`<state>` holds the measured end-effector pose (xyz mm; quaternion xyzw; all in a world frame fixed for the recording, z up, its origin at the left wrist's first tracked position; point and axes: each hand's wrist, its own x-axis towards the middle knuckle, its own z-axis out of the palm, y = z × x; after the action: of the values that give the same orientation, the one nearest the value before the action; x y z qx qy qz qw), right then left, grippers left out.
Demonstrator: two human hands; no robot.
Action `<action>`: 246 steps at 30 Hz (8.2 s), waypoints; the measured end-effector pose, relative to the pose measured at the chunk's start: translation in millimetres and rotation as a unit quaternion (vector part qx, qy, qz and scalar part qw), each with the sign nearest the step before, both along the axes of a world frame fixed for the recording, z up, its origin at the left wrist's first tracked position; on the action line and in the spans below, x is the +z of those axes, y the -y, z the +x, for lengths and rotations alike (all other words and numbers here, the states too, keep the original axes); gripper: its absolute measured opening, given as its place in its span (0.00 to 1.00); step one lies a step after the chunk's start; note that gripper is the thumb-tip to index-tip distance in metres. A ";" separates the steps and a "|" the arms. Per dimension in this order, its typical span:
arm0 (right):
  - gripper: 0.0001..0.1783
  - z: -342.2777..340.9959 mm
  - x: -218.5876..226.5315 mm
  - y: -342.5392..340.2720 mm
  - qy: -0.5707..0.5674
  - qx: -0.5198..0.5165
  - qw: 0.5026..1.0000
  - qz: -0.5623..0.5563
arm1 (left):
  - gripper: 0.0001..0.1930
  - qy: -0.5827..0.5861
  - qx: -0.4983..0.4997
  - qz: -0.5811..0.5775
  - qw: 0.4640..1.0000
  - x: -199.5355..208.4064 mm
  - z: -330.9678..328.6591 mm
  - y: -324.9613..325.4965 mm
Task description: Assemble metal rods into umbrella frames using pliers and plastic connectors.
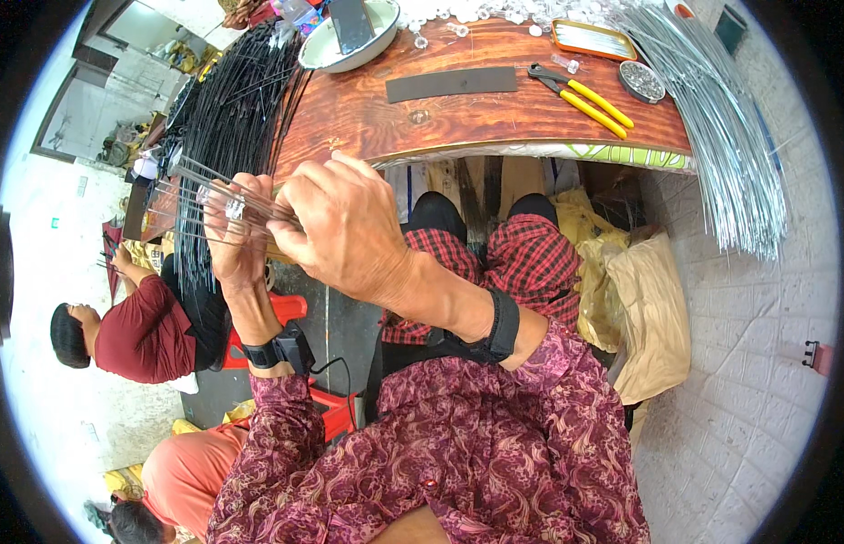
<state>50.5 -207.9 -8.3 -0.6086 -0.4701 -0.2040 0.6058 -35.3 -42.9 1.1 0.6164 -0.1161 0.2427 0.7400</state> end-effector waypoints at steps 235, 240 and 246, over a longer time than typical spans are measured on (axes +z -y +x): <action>0.13 21.1 14.9 10.1 0.016 0.055 0.990 -0.130 | 0.19 -0.150 0.212 0.027 0.965 21.8 8.7 45.7; 0.13 29.4 18.6 11.5 -0.034 0.068 0.988 -0.137 | 0.20 -0.164 0.165 0.048 0.971 31.1 14.4 41.8; 0.13 24.8 17.9 11.6 -0.048 0.069 0.983 -0.164 | 0.26 -0.130 0.086 0.002 0.988 16.3 5.8 21.3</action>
<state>75.3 -219.4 9.6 -0.6750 -0.5081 -0.0524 0.5324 -29.5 -64.2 17.4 0.6523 0.0339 0.2225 0.7238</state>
